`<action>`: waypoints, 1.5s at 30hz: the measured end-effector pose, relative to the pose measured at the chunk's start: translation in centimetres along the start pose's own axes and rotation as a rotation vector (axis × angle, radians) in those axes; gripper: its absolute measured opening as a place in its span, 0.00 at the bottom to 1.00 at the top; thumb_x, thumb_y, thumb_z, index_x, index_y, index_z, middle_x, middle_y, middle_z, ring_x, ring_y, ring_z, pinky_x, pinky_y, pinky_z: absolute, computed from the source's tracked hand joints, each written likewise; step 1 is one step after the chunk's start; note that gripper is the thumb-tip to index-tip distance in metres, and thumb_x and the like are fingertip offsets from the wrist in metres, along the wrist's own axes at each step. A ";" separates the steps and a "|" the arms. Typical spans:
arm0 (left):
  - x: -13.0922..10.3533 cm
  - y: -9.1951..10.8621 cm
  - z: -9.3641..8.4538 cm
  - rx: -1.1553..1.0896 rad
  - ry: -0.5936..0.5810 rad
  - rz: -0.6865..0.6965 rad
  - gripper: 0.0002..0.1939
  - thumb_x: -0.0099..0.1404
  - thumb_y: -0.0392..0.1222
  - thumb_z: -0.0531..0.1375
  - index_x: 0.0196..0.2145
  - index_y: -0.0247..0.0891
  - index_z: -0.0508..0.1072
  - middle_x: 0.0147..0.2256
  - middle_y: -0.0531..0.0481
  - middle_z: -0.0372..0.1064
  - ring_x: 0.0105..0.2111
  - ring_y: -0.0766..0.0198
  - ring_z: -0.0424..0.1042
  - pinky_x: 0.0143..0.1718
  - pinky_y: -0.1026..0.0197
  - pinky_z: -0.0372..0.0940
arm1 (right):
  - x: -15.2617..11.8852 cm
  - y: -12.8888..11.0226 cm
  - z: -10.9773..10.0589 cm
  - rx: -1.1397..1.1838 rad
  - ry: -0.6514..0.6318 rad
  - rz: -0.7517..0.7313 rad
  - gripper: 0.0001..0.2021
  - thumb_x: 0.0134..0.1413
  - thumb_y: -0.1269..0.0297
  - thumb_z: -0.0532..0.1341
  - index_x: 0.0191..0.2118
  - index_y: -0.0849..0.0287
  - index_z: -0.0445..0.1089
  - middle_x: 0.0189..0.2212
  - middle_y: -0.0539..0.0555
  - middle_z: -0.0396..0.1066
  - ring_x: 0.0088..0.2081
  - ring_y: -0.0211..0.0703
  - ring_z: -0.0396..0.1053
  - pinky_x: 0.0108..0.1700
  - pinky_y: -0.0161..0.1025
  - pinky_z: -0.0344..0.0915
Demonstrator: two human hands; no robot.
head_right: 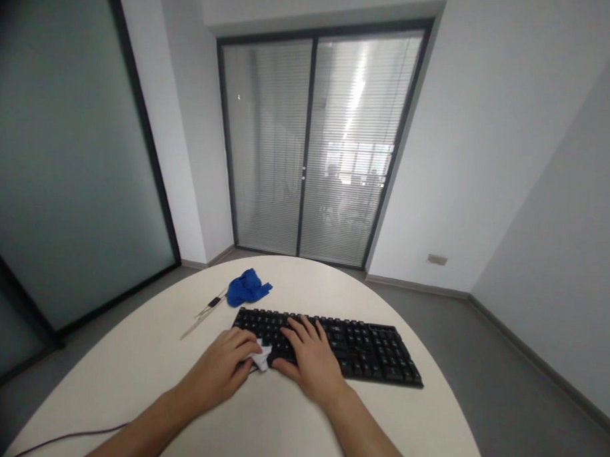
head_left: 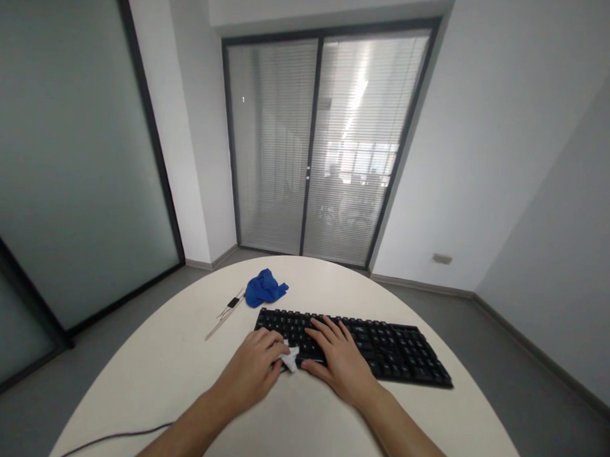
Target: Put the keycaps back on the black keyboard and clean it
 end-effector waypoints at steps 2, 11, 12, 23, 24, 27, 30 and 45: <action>-0.1 0.0 0.0 0.001 0.011 0.003 0.14 0.64 0.28 0.56 0.44 0.42 0.72 0.43 0.47 0.69 0.45 0.54 0.65 0.46 0.51 0.61 | -0.1 -0.1 -0.1 0.000 -0.001 0.002 0.28 0.60 0.48 0.60 0.63 0.50 0.63 0.67 0.54 0.57 0.69 0.56 0.47 0.69 0.61 0.41; 1.6 0.8 1.2 0.169 0.000 -0.074 0.09 0.60 0.28 0.56 0.36 0.39 0.71 0.38 0.46 0.68 0.41 0.53 0.64 0.41 0.52 0.61 | -0.1 -0.1 0.0 0.001 -0.033 0.032 0.25 0.60 0.60 0.56 0.63 0.53 0.62 0.67 0.54 0.56 0.69 0.53 0.45 0.69 0.59 0.39; 2.0 0.9 1.4 0.198 -0.012 -0.082 0.09 0.59 0.29 0.56 0.35 0.39 0.70 0.37 0.45 0.68 0.41 0.53 0.65 0.41 0.52 0.61 | -0.1 0.0 0.1 0.002 -0.043 0.030 0.25 0.60 0.60 0.55 0.63 0.53 0.62 0.67 0.54 0.56 0.69 0.54 0.46 0.69 0.59 0.40; 1.8 0.3 2.0 0.135 0.040 -0.061 0.07 0.56 0.29 0.56 0.32 0.39 0.67 0.35 0.46 0.67 0.39 0.54 0.65 0.39 0.53 0.61 | -0.3 0.2 0.4 -0.003 0.034 -0.007 0.25 0.60 0.59 0.56 0.62 0.52 0.63 0.66 0.52 0.58 0.69 0.53 0.47 0.70 0.56 0.39; 1.7 0.1 1.8 0.104 0.050 -0.052 0.08 0.55 0.29 0.56 0.32 0.39 0.67 0.34 0.47 0.67 0.38 0.55 0.65 0.39 0.53 0.61 | -0.2 0.2 0.4 -0.001 0.032 -0.007 0.25 0.60 0.59 0.56 0.62 0.52 0.63 0.66 0.52 0.58 0.69 0.53 0.47 0.70 0.56 0.39; 1.8 -0.4 1.2 0.034 0.127 -0.056 0.08 0.59 0.29 0.55 0.34 0.39 0.69 0.36 0.47 0.69 0.39 0.55 0.66 0.40 0.53 0.61 | -0.1 0.3 0.4 0.004 0.034 0.006 0.25 0.59 0.59 0.56 0.62 0.52 0.64 0.66 0.52 0.58 0.69 0.54 0.47 0.70 0.57 0.39; 2.1 -0.3 1.5 -0.002 0.139 -0.024 0.11 0.65 0.30 0.54 0.41 0.41 0.72 0.42 0.47 0.71 0.43 0.55 0.66 0.43 0.52 0.61 | 0.0 0.4 0.5 0.011 0.038 0.015 0.25 0.60 0.58 0.57 0.62 0.52 0.64 0.66 0.53 0.58 0.69 0.54 0.48 0.69 0.58 0.39; 1.9 0.8 2.2 0.025 0.115 0.069 0.12 0.67 0.30 0.55 0.45 0.42 0.72 0.43 0.49 0.70 0.44 0.56 0.65 0.45 0.52 0.59 | 0.0 0.6 0.5 0.003 0.040 -0.011 0.24 0.60 0.57 0.57 0.62 0.50 0.64 0.65 0.52 0.59 0.68 0.53 0.49 0.69 0.57 0.41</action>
Point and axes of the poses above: each hand's wrist, its own x-axis towards the middle knuckle, its own z-axis out of the palm, y = z × x, the point moved 6 cm from there along x, towards the middle knuckle
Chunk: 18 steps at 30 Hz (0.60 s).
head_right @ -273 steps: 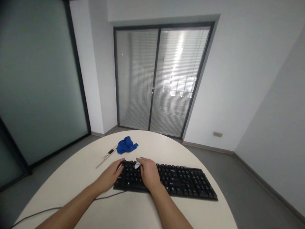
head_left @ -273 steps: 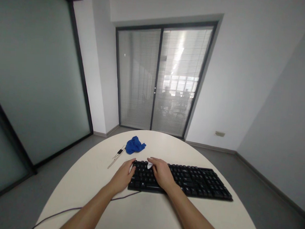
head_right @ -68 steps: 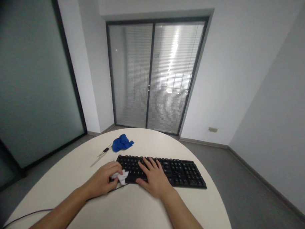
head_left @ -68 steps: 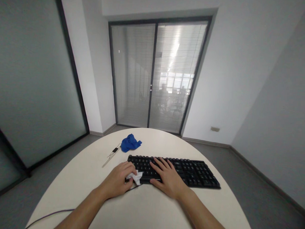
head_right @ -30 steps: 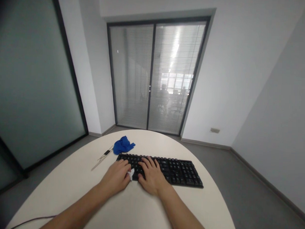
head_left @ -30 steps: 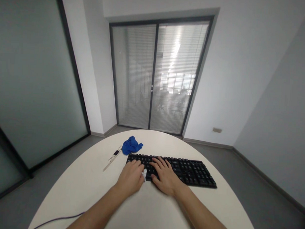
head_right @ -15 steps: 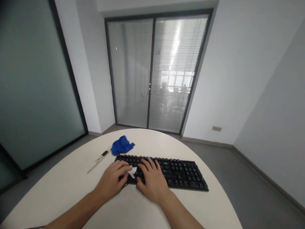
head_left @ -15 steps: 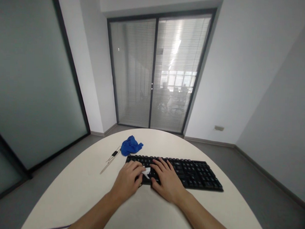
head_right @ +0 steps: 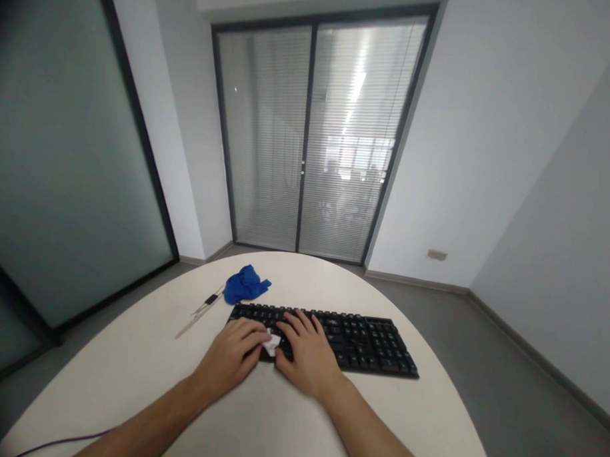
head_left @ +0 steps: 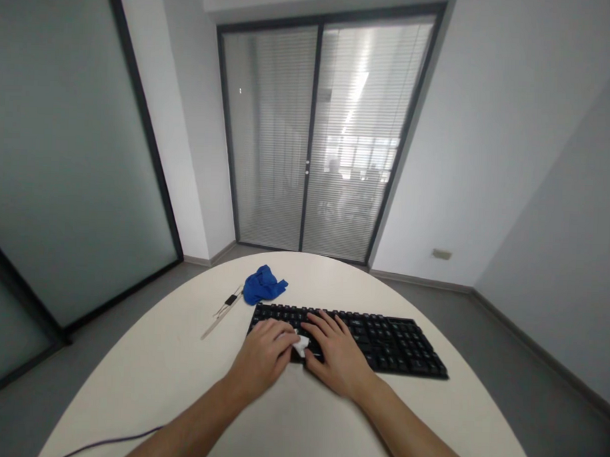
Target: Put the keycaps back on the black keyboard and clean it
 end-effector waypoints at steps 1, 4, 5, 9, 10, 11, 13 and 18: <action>0.0 0.1 0.1 -0.008 -0.011 0.008 0.13 0.67 0.30 0.55 0.46 0.43 0.72 0.44 0.49 0.71 0.45 0.56 0.65 0.45 0.52 0.59 | 0.0 0.0 0.0 -0.004 0.001 0.001 0.24 0.60 0.57 0.57 0.62 0.50 0.64 0.65 0.52 0.59 0.68 0.53 0.49 0.69 0.57 0.41; 0.0 0.3 0.4 -0.021 -0.075 0.013 0.13 0.65 0.29 0.56 0.43 0.42 0.73 0.42 0.49 0.71 0.44 0.56 0.65 0.45 0.53 0.60 | -0.1 -0.1 -0.1 -0.008 0.001 0.000 0.24 0.61 0.56 0.56 0.62 0.51 0.64 0.66 0.52 0.59 0.68 0.53 0.49 0.69 0.58 0.41; 0.0 0.4 0.4 -0.020 -0.091 0.008 0.12 0.63 0.28 0.57 0.41 0.42 0.73 0.41 0.49 0.71 0.44 0.56 0.65 0.45 0.53 0.60 | -0.1 -0.1 -0.1 -0.008 0.001 -0.001 0.24 0.61 0.55 0.56 0.62 0.51 0.64 0.66 0.52 0.59 0.68 0.53 0.49 0.69 0.58 0.41; 0.1 0.6 0.3 0.031 -0.112 0.009 0.09 0.61 0.29 0.58 0.36 0.40 0.73 0.39 0.49 0.70 0.42 0.55 0.65 0.44 0.52 0.60 | -0.1 -0.1 -0.1 -0.008 0.011 -0.007 0.24 0.61 0.56 0.57 0.62 0.50 0.64 0.66 0.52 0.59 0.68 0.53 0.49 0.69 0.57 0.41; 0.1 0.5 0.2 0.048 -0.107 0.010 0.08 0.61 0.29 0.58 0.36 0.40 0.72 0.38 0.49 0.70 0.41 0.55 0.65 0.43 0.51 0.60 | -0.1 -0.1 0.0 -0.008 0.014 -0.008 0.24 0.60 0.56 0.57 0.62 0.51 0.64 0.66 0.52 0.59 0.68 0.53 0.49 0.69 0.57 0.41; 0.1 0.3 0.1 0.060 -0.092 0.006 0.08 0.62 0.30 0.57 0.36 0.39 0.72 0.38 0.49 0.70 0.40 0.55 0.65 0.43 0.52 0.60 | -0.1 -0.1 0.0 -0.007 0.017 -0.008 0.24 0.60 0.56 0.57 0.62 0.51 0.64 0.65 0.52 0.59 0.68 0.53 0.49 0.69 0.57 0.41; 0.1 -0.1 -0.1 0.063 -0.046 -0.015 0.09 0.64 0.30 0.56 0.38 0.40 0.73 0.39 0.48 0.70 0.41 0.56 0.65 0.43 0.52 0.60 | -0.1 -0.1 -0.1 -0.004 0.018 -0.009 0.24 0.60 0.56 0.57 0.62 0.51 0.64 0.65 0.52 0.60 0.68 0.53 0.49 0.69 0.57 0.41; 0.1 -0.4 -0.3 0.031 -0.063 -0.024 0.12 0.64 0.29 0.56 0.41 0.41 0.74 0.41 0.49 0.71 0.43 0.56 0.66 0.43 0.54 0.61 | -0.1 0.0 -0.1 -0.006 0.013 -0.009 0.24 0.61 0.56 0.57 0.62 0.50 0.64 0.65 0.52 0.59 0.68 0.53 0.49 0.69 0.58 0.41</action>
Point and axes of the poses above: each hand's wrist, its own x-axis towards the middle knuckle, its own z-axis out of the palm, y = z × x, the point moved 6 cm from there along x, towards the middle knuckle
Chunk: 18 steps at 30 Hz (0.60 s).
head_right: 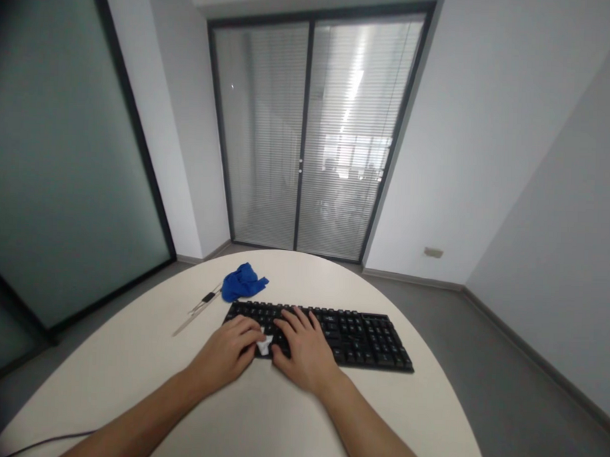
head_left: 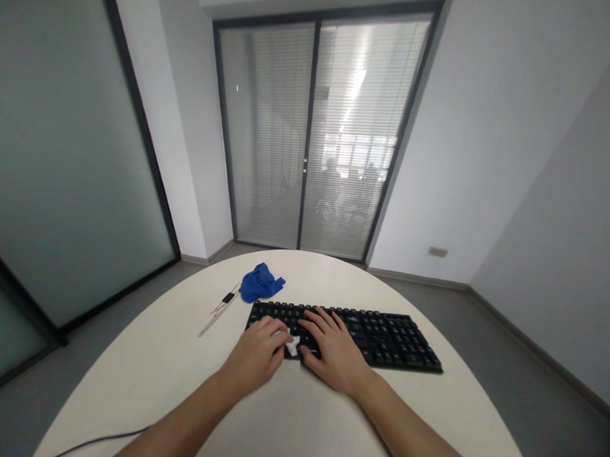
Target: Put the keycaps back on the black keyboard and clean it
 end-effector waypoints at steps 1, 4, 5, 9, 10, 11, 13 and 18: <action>0.0 0.0 0.0 0.003 -0.022 -0.003 0.11 0.62 0.28 0.57 0.38 0.40 0.74 0.39 0.49 0.71 0.42 0.56 0.66 0.42 0.54 0.62 | 0.0 0.0 0.0 -0.001 -0.001 -0.001 0.24 0.60 0.56 0.57 0.62 0.50 0.64 0.66 0.52 0.59 0.68 0.53 0.49 0.69 0.58 0.41; -0.1 -0.1 -0.5 0.027 -0.053 -0.002 0.08 0.60 0.29 0.58 0.33 0.40 0.73 0.36 0.50 0.71 0.40 0.56 0.66 0.41 0.53 0.61 | 0.0 -0.1 0.0 -0.006 -0.006 -0.003 0.24 0.60 0.56 0.57 0.62 0.49 0.64 0.66 0.51 0.59 0.68 0.53 0.49 0.69 0.58 0.42; -0.2 -0.2 -0.7 0.036 -0.042 0.004 0.08 0.60 0.29 0.58 0.34 0.40 0.73 0.36 0.50 0.71 0.40 0.56 0.67 0.41 0.53 0.61 | 0.0 -0.1 0.0 -0.009 -0.009 -0.002 0.24 0.60 0.56 0.57 0.62 0.49 0.64 0.66 0.51 0.58 0.68 0.53 0.49 0.69 0.58 0.42; -0.4 -2.5 -2.0 0.064 0.100 -0.094 0.12 0.66 0.32 0.55 0.43 0.41 0.75 0.44 0.47 0.72 0.44 0.55 0.68 0.47 0.51 0.61 | 0.0 0.0 0.1 -0.013 -0.017 0.007 0.25 0.61 0.56 0.57 0.63 0.50 0.63 0.66 0.51 0.58 0.69 0.53 0.48 0.69 0.58 0.41; -0.5 -3.3 -2.2 0.069 0.121 -0.147 0.13 0.67 0.32 0.55 0.44 0.41 0.76 0.44 0.46 0.72 0.45 0.55 0.68 0.47 0.51 0.62 | 0.0 0.0 0.1 -0.010 -0.017 0.007 0.25 0.61 0.56 0.57 0.63 0.50 0.63 0.66 0.51 0.58 0.69 0.54 0.48 0.69 0.58 0.41; -0.5 -3.9 -2.1 0.071 0.113 -0.179 0.13 0.67 0.32 0.55 0.44 0.41 0.76 0.44 0.46 0.73 0.44 0.54 0.68 0.47 0.51 0.62 | 0.0 0.0 0.1 -0.007 -0.017 0.006 0.25 0.61 0.56 0.57 0.63 0.50 0.63 0.66 0.52 0.58 0.69 0.54 0.48 0.69 0.58 0.41; -0.5 -4.6 -1.9 0.058 0.062 -0.203 0.13 0.65 0.32 0.56 0.42 0.41 0.78 0.41 0.47 0.73 0.43 0.55 0.69 0.46 0.52 0.63 | 0.0 0.0 0.1 -0.002 -0.015 0.004 0.25 0.61 0.56 0.57 0.62 0.50 0.63 0.66 0.52 0.58 0.69 0.54 0.48 0.69 0.58 0.41; -0.6 -5.0 -2.0 0.002 -0.002 -0.270 0.12 0.64 0.32 0.57 0.41 0.41 0.79 0.40 0.47 0.74 0.44 0.55 0.70 0.47 0.54 0.64 | 0.0 -0.1 0.1 -0.013 -0.012 0.003 0.25 0.60 0.57 0.57 0.62 0.51 0.64 0.66 0.53 0.58 0.69 0.54 0.48 0.69 0.58 0.40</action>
Point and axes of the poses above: each hand's wrist, its own x-axis towards the middle knuckle, its own z-axis out of the palm, y = z × x, the point moved 6 cm from there along x, towards the middle knuckle
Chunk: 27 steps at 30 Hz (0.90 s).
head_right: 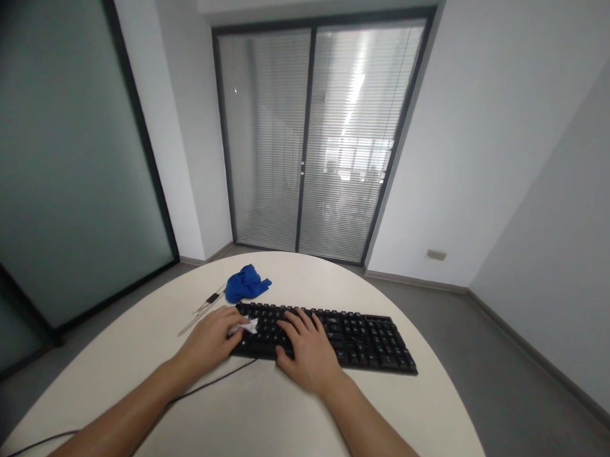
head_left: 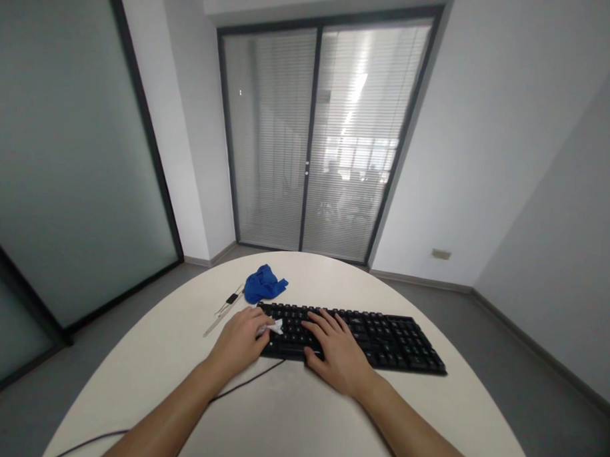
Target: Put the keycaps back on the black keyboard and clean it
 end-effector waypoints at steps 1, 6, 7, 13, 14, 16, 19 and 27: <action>0.0 -0.2 -0.2 -0.009 0.007 -0.027 0.12 0.64 0.33 0.57 0.41 0.41 0.79 0.41 0.47 0.74 0.44 0.55 0.70 0.47 0.54 0.64 | 0.0 0.0 0.0 -0.004 -0.001 -0.001 0.25 0.60 0.57 0.57 0.62 0.51 0.64 0.66 0.53 0.58 0.69 0.54 0.48 0.69 0.58 0.40; 0.0 -1.2 -1.1 -0.044 0.147 -0.074 0.11 0.67 0.35 0.55 0.42 0.40 0.77 0.43 0.47 0.74 0.44 0.56 0.71 0.48 0.54 0.64 | 0.0 -0.2 -0.2 -0.021 -0.005 -0.006 0.25 0.60 0.57 0.57 0.63 0.51 0.63 0.66 0.53 0.58 0.68 0.54 0.48 0.69 0.59 0.42; 0.0 -1.1 -1.0 -0.051 0.146 -0.038 0.11 0.67 0.35 0.55 0.43 0.40 0.76 0.44 0.48 0.74 0.45 0.56 0.70 0.49 0.54 0.64 | 0.0 -0.2 -0.2 -0.023 -0.008 -0.005 0.25 0.60 0.57 0.57 0.63 0.51 0.63 0.66 0.53 0.58 0.68 0.54 0.49 0.69 0.59 0.42; -0.1 0.3 -0.4 0.011 -0.026 0.067 0.11 0.63 0.32 0.58 0.39 0.41 0.78 0.38 0.47 0.74 0.43 0.54 0.70 0.46 0.53 0.64 | 0.1 -0.2 -0.1 -0.028 -0.019 -0.005 0.25 0.60 0.57 0.57 0.63 0.52 0.63 0.66 0.53 0.58 0.69 0.54 0.48 0.69 0.59 0.42; -0.1 0.5 -0.5 0.026 -0.033 0.065 0.11 0.62 0.32 0.58 0.39 0.41 0.78 0.38 0.47 0.74 0.43 0.54 0.70 0.45 0.53 0.64 | 0.1 -0.2 -0.1 -0.030 -0.017 -0.007 0.25 0.60 0.57 0.57 0.63 0.52 0.63 0.66 0.53 0.58 0.69 0.54 0.48 0.69 0.59 0.42; -0.2 0.9 -0.7 0.056 -0.039 0.084 0.09 0.60 0.32 0.59 0.37 0.40 0.77 0.37 0.48 0.73 0.42 0.54 0.70 0.45 0.54 0.64 | 0.1 -0.2 -0.1 -0.032 -0.015 -0.012 0.25 0.60 0.57 0.57 0.63 0.52 0.63 0.66 0.53 0.58 0.69 0.54 0.48 0.69 0.59 0.42; -0.3 0.9 -1.0 0.088 -0.003 0.109 0.08 0.59 0.31 0.59 0.36 0.40 0.75 0.37 0.48 0.72 0.41 0.56 0.70 0.44 0.55 0.64 | 0.1 -0.2 0.0 -0.032 -0.020 -0.015 0.25 0.60 0.57 0.57 0.63 0.52 0.63 0.66 0.53 0.58 0.68 0.54 0.49 0.69 0.59 0.42; 0.3 -3.7 -0.4 -0.017 0.110 -0.077 0.12 0.69 0.36 0.56 0.45 0.43 0.78 0.45 0.48 0.75 0.47 0.56 0.71 0.50 0.54 0.64 | 0.0 -0.3 -0.2 -0.034 -0.015 -0.016 0.24 0.61 0.57 0.56 0.62 0.52 0.64 0.66 0.53 0.58 0.68 0.54 0.49 0.69 0.59 0.43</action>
Point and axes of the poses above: each hand's wrist, its own x-axis towards the middle knuckle, its own z-axis out of the palm, y = z × x, the point moved 6 cm from there along x, towards the middle knuckle
